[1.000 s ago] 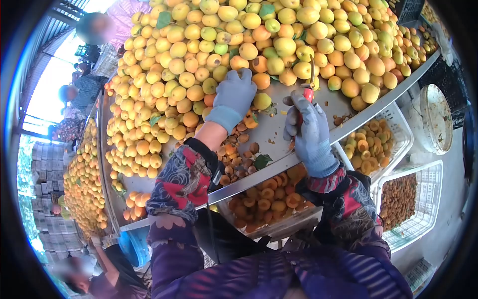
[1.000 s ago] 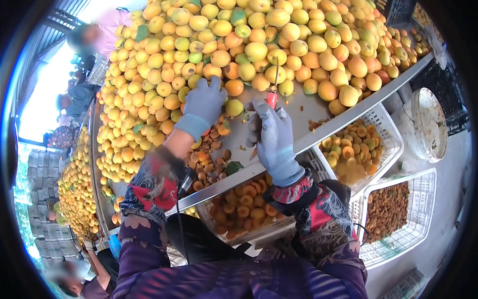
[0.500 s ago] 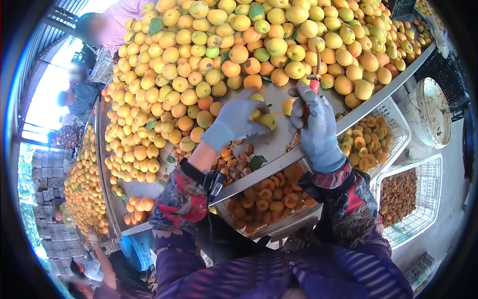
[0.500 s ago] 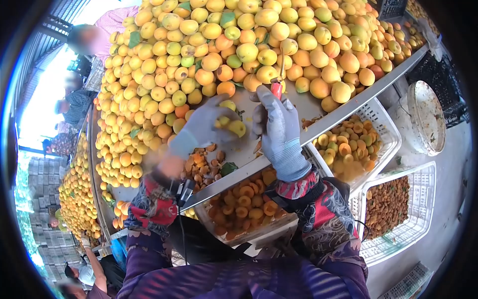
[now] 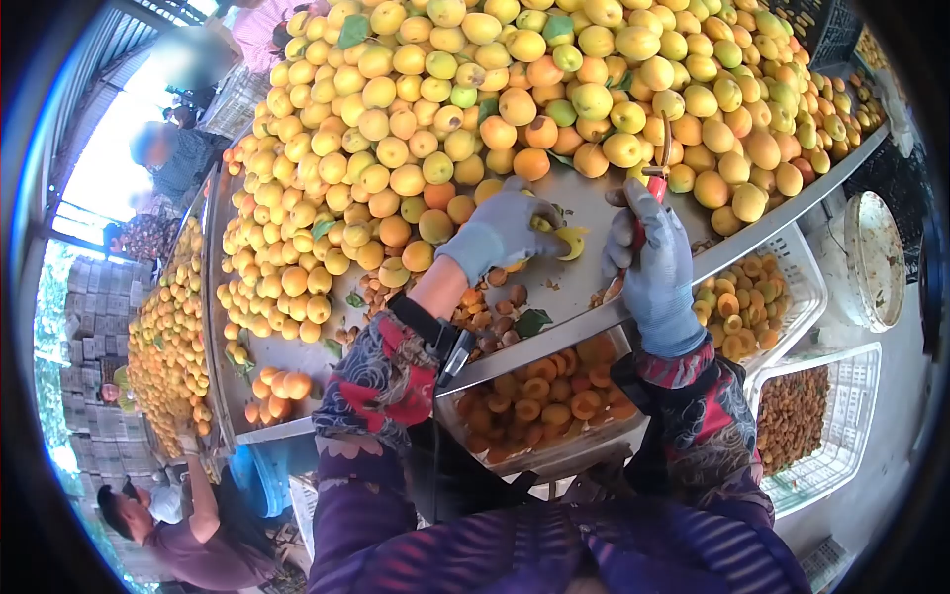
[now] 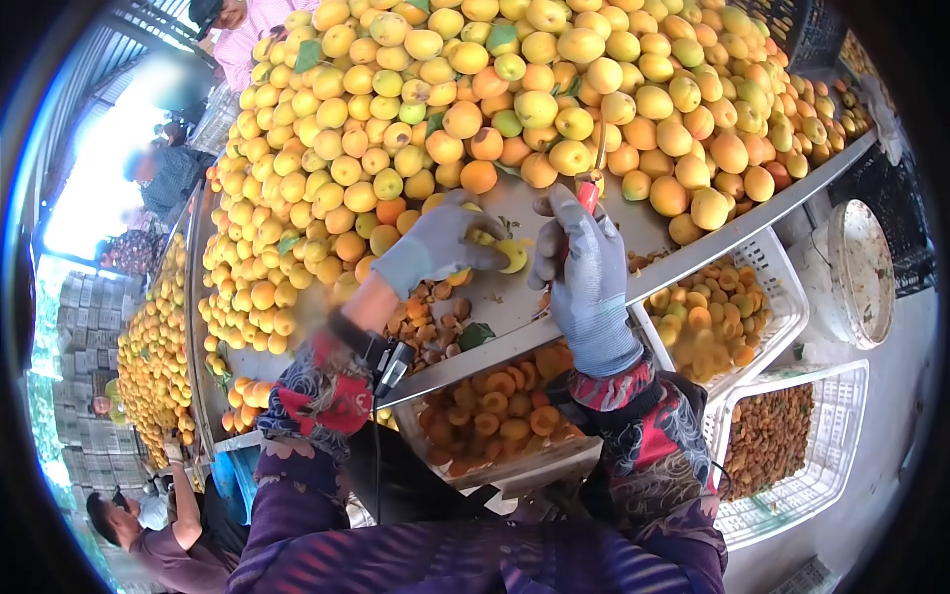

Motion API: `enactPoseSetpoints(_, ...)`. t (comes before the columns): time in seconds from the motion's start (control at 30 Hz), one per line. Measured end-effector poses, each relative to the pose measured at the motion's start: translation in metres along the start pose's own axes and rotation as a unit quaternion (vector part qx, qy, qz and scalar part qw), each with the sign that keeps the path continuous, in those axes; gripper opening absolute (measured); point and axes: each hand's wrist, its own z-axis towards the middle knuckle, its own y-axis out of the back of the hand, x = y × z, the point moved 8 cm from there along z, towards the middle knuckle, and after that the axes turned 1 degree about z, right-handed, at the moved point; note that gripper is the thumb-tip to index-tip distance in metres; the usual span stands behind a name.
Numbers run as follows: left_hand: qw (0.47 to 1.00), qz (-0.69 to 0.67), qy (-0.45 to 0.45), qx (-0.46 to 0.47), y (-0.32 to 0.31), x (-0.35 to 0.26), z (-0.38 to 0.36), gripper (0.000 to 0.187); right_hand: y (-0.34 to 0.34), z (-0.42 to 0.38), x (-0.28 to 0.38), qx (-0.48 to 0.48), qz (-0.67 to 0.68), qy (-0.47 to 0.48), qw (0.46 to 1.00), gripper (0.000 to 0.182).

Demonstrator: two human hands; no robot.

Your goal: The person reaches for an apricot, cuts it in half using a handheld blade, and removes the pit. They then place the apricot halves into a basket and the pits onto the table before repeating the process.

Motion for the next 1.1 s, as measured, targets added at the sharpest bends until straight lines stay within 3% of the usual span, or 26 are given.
enactPoseSetpoints(0.07,0.993,0.080,0.020,0.085,-0.017,0.003,0.009,0.055,-0.002,0.000,0.001,-0.002,-0.005,-0.001,1.000,0.033)
enactPoseSetpoints(0.17,0.988,0.094,0.071,0.099,-0.002,-0.023,-0.003,0.057,-0.001,-0.002,-0.007,0.006,-0.013,0.002,1.000,0.033)
enactPoseSetpoints(0.27,0.985,0.086,0.085,0.122,-0.003,-0.007,0.006,0.053,-0.006,-0.005,-0.005,0.007,-0.005,0.017,1.000,0.031)
enactPoseSetpoints(0.43,0.999,0.022,0.029,-0.001,0.003,0.008,-0.010,0.048,-0.005,-0.007,-0.004,0.030,-0.015,0.012,0.999,0.034)
enactPoseSetpoints(0.47,0.996,-0.064,-0.020,-0.062,0.011,0.007,-0.021,0.044,-0.004,-0.007,-0.006,0.027,-0.009,0.000,1.000,0.035)
enactPoseSetpoints(0.5,0.979,-0.148,-0.068,-0.121,0.022,0.007,-0.034,0.040,-0.006,-0.007,-0.007,0.029,-0.012,-0.004,0.999,0.035)
enactPoseSetpoints(0.53,0.937,-0.340,0.006,-0.081,0.034,0.004,-0.045,0.037,-0.008,-0.008,-0.007,0.028,-0.014,-0.005,1.000,0.034)
enactPoseSetpoints(0.57,0.915,-0.379,0.032,-0.133,0.053,-0.003,-0.064,0.035,-0.007,-0.009,-0.007,0.021,-0.017,-0.007,1.000,0.034)
enactPoseSetpoints(0.6,0.797,-0.589,0.079,-0.105,0.046,0.008,-0.073,0.041,-0.008,-0.010,-0.007,0.026,-0.030,0.021,0.999,0.034)
enactPoseSetpoints(0.63,0.795,-0.593,0.065,-0.105,0.049,0.023,-0.078,0.041,-0.004,-0.010,-0.008,0.017,-0.036,0.017,0.999,0.034)
enactPoseSetpoints(0.7,0.678,-0.714,-0.038,-0.169,0.061,0.033,-0.103,0.038,-0.009,-0.007,-0.013,0.034,0.004,0.004,0.999,0.033)
enactPoseSetpoints(0.8,0.606,-0.767,-0.078,-0.196,0.066,0.053,-0.163,0.047,-0.011,-0.002,-0.018,0.036,-0.009,-0.003,0.999,0.031)
enactPoseSetpoints(0.9,0.560,-0.769,-0.120,-0.284,0.067,0.064,-0.238,0.054,-0.012,0.003,-0.022,0.057,-0.017,-0.002,0.998,0.031)
enactPoseSetpoints(0.93,0.547,-0.759,-0.083,-0.343,0.066,0.073,-0.269,0.065,-0.012,0.006,-0.024,0.077,-0.016,0.002,0.997,0.031)
enactPoseSetpoints(0.97,0.518,-0.775,-0.101,-0.349,0.060,0.083,-0.308,0.072,-0.010,0.010,-0.024,0.096,-0.017,0.003,0.995,0.030)
enactPoseSetpoints(1.03,0.555,-0.677,-0.020,-0.483,0.058,0.082,-0.378,0.069,0.002,0.024,-0.030,0.114,0.001,-0.021,0.993,0.030)
enactPoseSetpoints(1.07,0.560,-0.682,-0.027,-0.469,0.050,0.081,-0.407,0.071,0.008,0.033,-0.031,0.173,0.002,-0.018,0.985,0.031)
enactPoseSetpoints(1.1,0.568,-0.685,-0.037,-0.455,0.045,0.081,-0.435,0.072,0.007,0.033,-0.033,0.149,0.017,-0.037,0.988,0.030)
